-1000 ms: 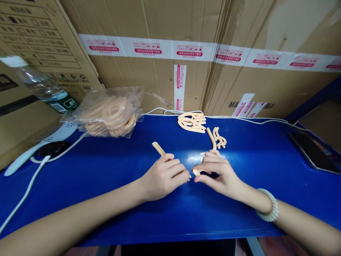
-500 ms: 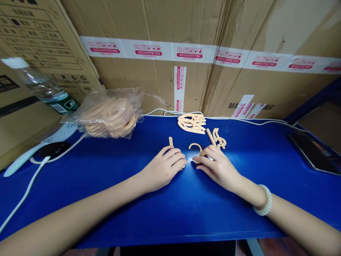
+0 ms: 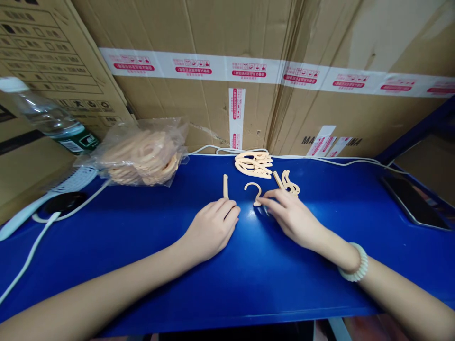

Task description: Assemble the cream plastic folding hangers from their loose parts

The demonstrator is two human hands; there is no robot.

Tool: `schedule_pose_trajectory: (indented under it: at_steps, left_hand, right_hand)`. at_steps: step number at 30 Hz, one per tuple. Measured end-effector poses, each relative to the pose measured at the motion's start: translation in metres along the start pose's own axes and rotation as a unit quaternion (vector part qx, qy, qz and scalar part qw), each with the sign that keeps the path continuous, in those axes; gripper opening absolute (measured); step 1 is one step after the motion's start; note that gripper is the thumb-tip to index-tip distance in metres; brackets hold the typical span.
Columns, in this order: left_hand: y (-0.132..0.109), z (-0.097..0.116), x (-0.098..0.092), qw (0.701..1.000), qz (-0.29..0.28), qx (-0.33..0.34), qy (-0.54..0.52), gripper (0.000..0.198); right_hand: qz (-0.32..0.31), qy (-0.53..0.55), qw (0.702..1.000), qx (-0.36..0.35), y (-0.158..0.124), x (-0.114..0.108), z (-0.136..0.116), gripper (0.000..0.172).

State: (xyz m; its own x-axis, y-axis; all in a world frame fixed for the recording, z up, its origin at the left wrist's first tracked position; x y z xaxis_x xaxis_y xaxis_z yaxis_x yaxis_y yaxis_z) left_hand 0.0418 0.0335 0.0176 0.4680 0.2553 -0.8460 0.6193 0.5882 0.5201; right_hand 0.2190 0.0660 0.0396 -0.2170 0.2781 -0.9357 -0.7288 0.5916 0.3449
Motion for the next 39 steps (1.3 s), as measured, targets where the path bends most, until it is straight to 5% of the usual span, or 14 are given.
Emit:
schedule_pose_trajectory:
  at_steps: [4,8,19,25,29,36,39]
  left_hand:
    - [0.0,-0.008,0.001,1.0,-0.001,-0.031,-0.002,0.021]
    - [-0.002,-0.011,0.003,0.998,-0.001,-0.058,-0.027,0.028]
    - [-0.002,-0.009,0.004,0.998,-0.004,-0.036,-0.051,0.024]
    - [-0.001,-0.008,0.004,0.998,0.003,-0.031,-0.055,0.021]
    - [-0.001,-0.007,0.003,0.997,0.015,-0.035,-0.059,0.021]
    - [-0.001,-0.009,0.003,0.997,0.027,-0.039,-0.061,0.021]
    - [-0.001,-0.009,0.004,0.998,0.024,-0.04,-0.05,0.021]
  right_hand:
    - [-0.011,-0.047,0.997,0.066,-0.007,-0.013,0.052,0.025]
    - [-0.083,-0.052,0.992,0.082,-0.02,-0.003,0.09,0.023]
    - [-0.072,0.005,0.987,0.143,-0.028,0.01,0.122,0.018]
    - [-0.001,0.006,0.993,0.118,-0.015,-0.013,0.089,0.025]
    - [-0.045,0.033,0.998,0.042,-0.005,-0.009,0.051,0.016]
    - [0.007,0.033,0.998,0.057,-0.007,0.01,0.065,0.013]
    - [0.053,0.028,0.996,0.065,-0.006,0.002,0.062,0.015]
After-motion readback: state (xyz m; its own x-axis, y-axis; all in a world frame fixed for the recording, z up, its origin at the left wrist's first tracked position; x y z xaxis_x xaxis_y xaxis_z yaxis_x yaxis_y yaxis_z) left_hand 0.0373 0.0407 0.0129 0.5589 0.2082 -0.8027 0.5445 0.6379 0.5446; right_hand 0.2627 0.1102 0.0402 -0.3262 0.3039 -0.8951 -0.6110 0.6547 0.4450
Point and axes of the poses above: each hand's wrist, its own y-axis towards the middle knuckle, its own x-axis out of the palm, z = x × y, the point moved 6 cm from there along y, towards the middle knuckle, and after that the axes turned 12 degrees about -y, right-handed, at the moved point
